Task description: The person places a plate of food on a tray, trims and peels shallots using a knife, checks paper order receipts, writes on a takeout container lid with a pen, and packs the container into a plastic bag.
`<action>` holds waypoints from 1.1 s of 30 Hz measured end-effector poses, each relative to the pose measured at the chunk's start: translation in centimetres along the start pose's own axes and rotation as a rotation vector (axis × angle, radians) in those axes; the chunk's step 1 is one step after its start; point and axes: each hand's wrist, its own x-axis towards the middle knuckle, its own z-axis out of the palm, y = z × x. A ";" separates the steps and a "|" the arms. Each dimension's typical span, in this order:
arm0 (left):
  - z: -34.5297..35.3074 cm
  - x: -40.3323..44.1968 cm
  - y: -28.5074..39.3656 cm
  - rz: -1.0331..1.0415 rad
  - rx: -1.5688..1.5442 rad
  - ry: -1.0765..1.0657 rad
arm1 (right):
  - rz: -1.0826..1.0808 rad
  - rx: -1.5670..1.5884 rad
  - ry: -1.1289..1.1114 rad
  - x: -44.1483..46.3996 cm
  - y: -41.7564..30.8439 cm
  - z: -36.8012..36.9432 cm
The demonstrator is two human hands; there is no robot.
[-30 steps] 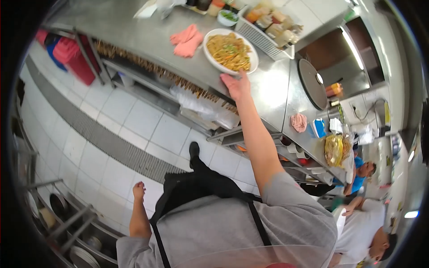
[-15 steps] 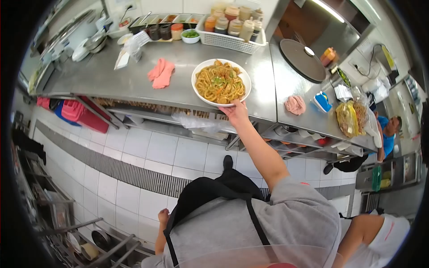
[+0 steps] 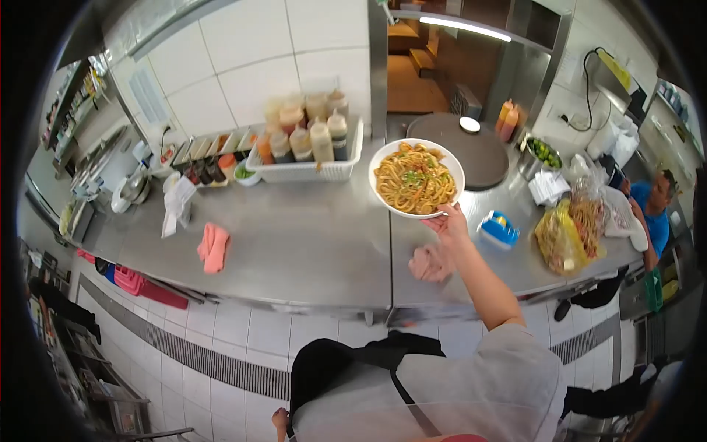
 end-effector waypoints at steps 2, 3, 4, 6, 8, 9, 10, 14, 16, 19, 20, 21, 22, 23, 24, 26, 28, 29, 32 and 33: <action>3.6 -0.9 1.2 -0.063 -0.249 0.009 | -0.030 -0.037 0.022 4.3 -3.8 -1.6; 5.7 -1.2 1.8 -0.097 -0.380 0.009 | -0.041 -0.050 0.037 6.3 -5.4 -2.4; 7.8 -1.8 1.9 -0.139 -0.515 0.013 | -0.044 -0.070 0.049 8.1 -6.6 -3.3; 10.3 -3.2 4.5 -0.196 -0.270 0.177 | -0.100 -0.089 0.034 11.9 -8.1 -5.5; 11.5 -4.7 6.2 -0.205 -0.231 0.221 | -0.122 -0.071 0.087 15.1 -8.7 -7.1; 11.9 -5.5 6.9 -0.208 -0.221 0.224 | -0.102 -0.058 0.095 16.4 -9.1 -7.7; 12.3 -6.1 7.9 -0.210 -0.213 0.232 | -0.083 -0.037 0.116 17.3 -9.5 -8.2; 13.4 -7.0 11.1 -0.212 -0.166 0.223 | -0.018 -0.052 0.091 20.4 -10.7 -11.1; 14.4 -6.7 12.5 -0.218 -0.145 0.206 | 0.052 0.013 0.067 21.4 -10.7 -12.9; 15.9 -5.0 15.1 -0.216 -0.107 0.172 | 0.278 -0.220 0.006 22.0 -11.9 -14.9; 16.4 -4.3 16.2 -0.209 -0.094 0.160 | 0.250 -0.497 0.077 21.5 -13.0 -15.2; 16.6 -3.5 17.2 -0.202 -0.084 0.150 | 0.294 -0.827 0.143 19.0 -16.1 -12.9; 17.0 -2.9 17.9 -0.196 -0.069 0.137 | 0.352 -1.166 0.205 18.0 -19.0 -10.8; 17.4 -2.3 18.6 -0.194 -0.062 0.128 | 0.210 -1.555 0.133 19.8 -21.4 -10.8; 17.6 -2.0 19.1 -0.192 -0.056 0.121 | -0.233 -1.741 0.199 19.6 -24.1 -8.7; 18.1 -1.7 19.8 -0.194 -0.045 0.111 | -1.151 -2.302 0.171 26.8 -30.3 -6.8; 18.4 -1.9 20.0 -0.204 -0.046 0.114 | -1.485 -1.663 0.270 24.3 -36.4 4.6; 18.4 -2.1 20.0 -0.207 -0.045 0.121 | -1.768 -1.570 0.334 26.1 -39.2 7.4; 18.3 -3.4 19.6 -0.229 -0.065 0.147 | -1.956 -1.436 0.574 26.7 -42.7 14.5; 18.2 -3.9 19.3 -0.238 -0.073 0.160 | -1.715 -1.656 0.500 28.6 -42.5 14.7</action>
